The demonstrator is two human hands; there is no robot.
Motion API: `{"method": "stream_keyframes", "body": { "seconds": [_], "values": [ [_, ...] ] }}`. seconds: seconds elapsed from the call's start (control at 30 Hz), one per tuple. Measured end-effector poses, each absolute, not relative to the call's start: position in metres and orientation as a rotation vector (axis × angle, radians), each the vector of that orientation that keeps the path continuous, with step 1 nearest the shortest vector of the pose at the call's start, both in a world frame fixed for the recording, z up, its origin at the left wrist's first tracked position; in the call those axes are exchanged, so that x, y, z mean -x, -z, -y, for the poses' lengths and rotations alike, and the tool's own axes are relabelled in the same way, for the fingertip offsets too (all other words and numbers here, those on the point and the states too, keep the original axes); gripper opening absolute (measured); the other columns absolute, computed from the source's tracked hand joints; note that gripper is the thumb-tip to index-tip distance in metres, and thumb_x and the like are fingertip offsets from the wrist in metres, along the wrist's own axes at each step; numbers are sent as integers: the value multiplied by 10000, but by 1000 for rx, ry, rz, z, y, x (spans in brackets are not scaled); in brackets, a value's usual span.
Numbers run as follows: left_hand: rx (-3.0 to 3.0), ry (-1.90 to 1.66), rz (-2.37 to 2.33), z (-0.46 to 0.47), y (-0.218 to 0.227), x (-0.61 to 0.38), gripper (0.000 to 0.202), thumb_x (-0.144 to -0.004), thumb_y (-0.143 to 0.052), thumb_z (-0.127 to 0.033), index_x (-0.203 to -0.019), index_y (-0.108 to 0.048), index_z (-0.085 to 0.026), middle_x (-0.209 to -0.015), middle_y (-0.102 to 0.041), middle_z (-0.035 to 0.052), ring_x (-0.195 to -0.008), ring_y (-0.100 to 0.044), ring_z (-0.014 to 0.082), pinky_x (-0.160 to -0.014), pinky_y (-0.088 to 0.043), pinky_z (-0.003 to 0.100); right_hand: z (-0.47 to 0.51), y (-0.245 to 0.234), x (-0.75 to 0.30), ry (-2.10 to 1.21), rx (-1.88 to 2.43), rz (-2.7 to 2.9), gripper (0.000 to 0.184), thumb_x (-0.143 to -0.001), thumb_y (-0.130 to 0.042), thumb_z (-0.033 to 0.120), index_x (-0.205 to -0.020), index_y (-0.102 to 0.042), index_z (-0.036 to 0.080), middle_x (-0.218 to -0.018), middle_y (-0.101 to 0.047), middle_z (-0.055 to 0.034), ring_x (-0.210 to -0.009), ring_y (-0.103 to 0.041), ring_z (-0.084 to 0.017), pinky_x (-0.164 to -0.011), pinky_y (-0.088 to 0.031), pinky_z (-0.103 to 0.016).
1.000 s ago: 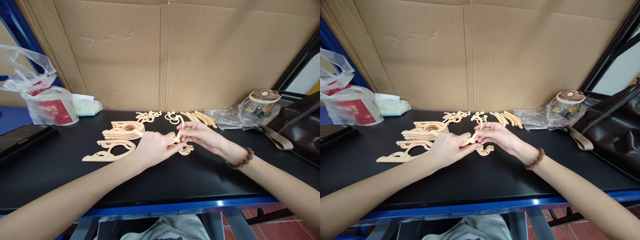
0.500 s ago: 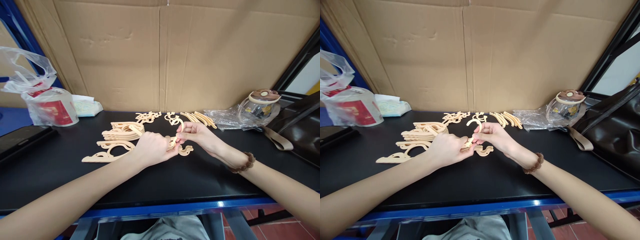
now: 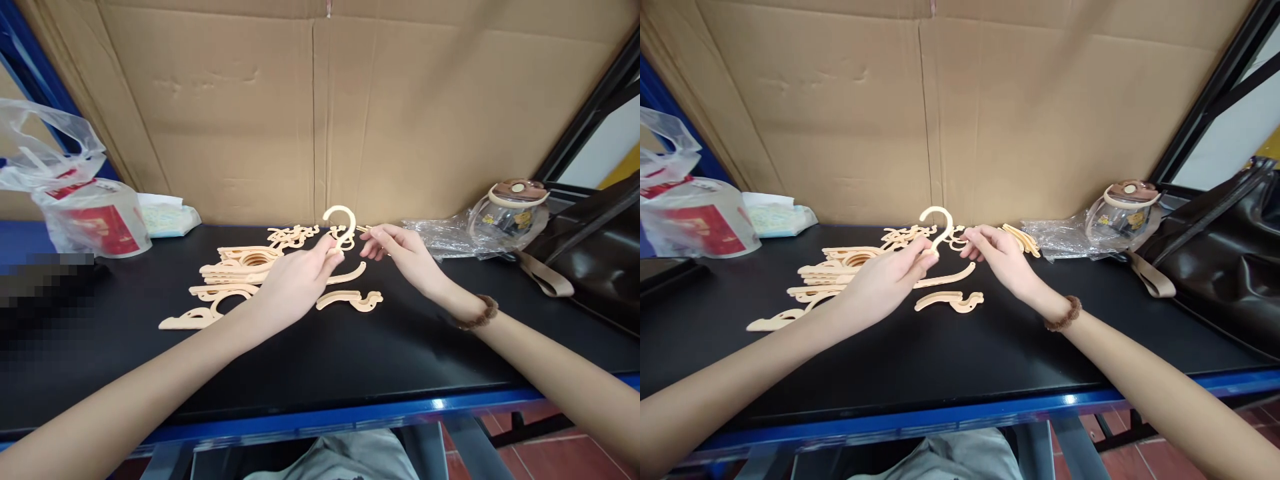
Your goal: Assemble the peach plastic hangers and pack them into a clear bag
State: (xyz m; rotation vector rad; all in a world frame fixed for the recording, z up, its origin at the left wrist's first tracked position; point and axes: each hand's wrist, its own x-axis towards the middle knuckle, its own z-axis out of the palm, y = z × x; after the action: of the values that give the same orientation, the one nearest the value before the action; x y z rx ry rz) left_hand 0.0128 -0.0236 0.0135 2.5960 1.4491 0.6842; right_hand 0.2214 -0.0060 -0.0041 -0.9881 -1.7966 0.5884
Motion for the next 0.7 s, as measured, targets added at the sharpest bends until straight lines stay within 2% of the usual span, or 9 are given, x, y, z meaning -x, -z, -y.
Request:
{"method": "stream_keyframes", "body": {
  "seconds": [0.07, 0.13, 0.23, 0.33, 0.43, 0.6, 0.7],
  "values": [
    [-2495, -776, -1372, 17, -12, -7, 256, -992, -258, -385, -908, -442, -229, -732, -567, -23, -664, -558, 165, -610, -363, 270, -2, 6, -233, -345, 1083, 2021, 274, -925, -487, 394, -947, -669, 190, -874, -682, -59, -802, -627, -179, -736, -497, -331],
    [-2389, -852, -1276, 10, -11, -3, 269, -986, -265, -389, -873, -448, -226, -738, -551, -29, -675, -538, 148, -644, -387, 273, -8, 9, -242, -111, 1095, 2273, 234, -896, -539, 317, -1063, -674, 225, -1059, -670, -73, -975, -614, -223, -843, -483, -383],
    [-2205, -852, -1179, 4, -13, 0, 239, -948, -343, -353, -867, -513, -207, -749, -547, -15, -674, -514, 135, -617, -398, 259, -11, 14, -244, 16, 1036, 2528, 304, -906, -518, 236, -1187, -634, 249, -1212, -628, -69, -1120, -565, -244, -950, -444, -426],
    [-2005, -762, -1136, 4, -19, 1, 219, -889, -408, -275, -976, -586, -181, -803, -581, 12, -694, -529, 135, -570, -410, 239, -9, 19, -236, 138, 1009, 2666, 293, -933, -467, 190, -1165, -647, 195, -1098, -671, -80, -1014, -599, -239, -884, -471, -410],
    [-1834, -746, -1086, 3, -22, 3, 258, -865, -467, -282, -1042, -618, -170, -886, -611, 37, -762, -569, 144, -621, -479, 250, -6, 19, -230, 329, 1011, 2690, 314, -947, -410, 153, -1140, -658, 167, -947, -679, -88, -889, -601, -236, -791, -482, -394],
    [-1656, -817, -1063, 0, -22, 6, 274, -875, -525, -388, -979, -644, -164, -900, -598, 40, -794, -564, 142, -642, -530, 264, -9, 16, -236, 409, 1088, 2498, 345, -954, -359, 157, -1194, -606, 147, -1019, -638, -128, -945, -573, -254, -777, -478, -390],
    [-1635, -872, -1096, 1, -22, 5, 297, -897, -511, -418, -938, -639, -154, -858, -573, 30, -744, -543, 121, -602, -527, 240, -12, 15, -240, 287, 1151, 2289, 266, -951, -388, 214, -1086, -614, 179, -972, -617, -106, -861, -569, -229, -733, -469, -371]
  ]
}}
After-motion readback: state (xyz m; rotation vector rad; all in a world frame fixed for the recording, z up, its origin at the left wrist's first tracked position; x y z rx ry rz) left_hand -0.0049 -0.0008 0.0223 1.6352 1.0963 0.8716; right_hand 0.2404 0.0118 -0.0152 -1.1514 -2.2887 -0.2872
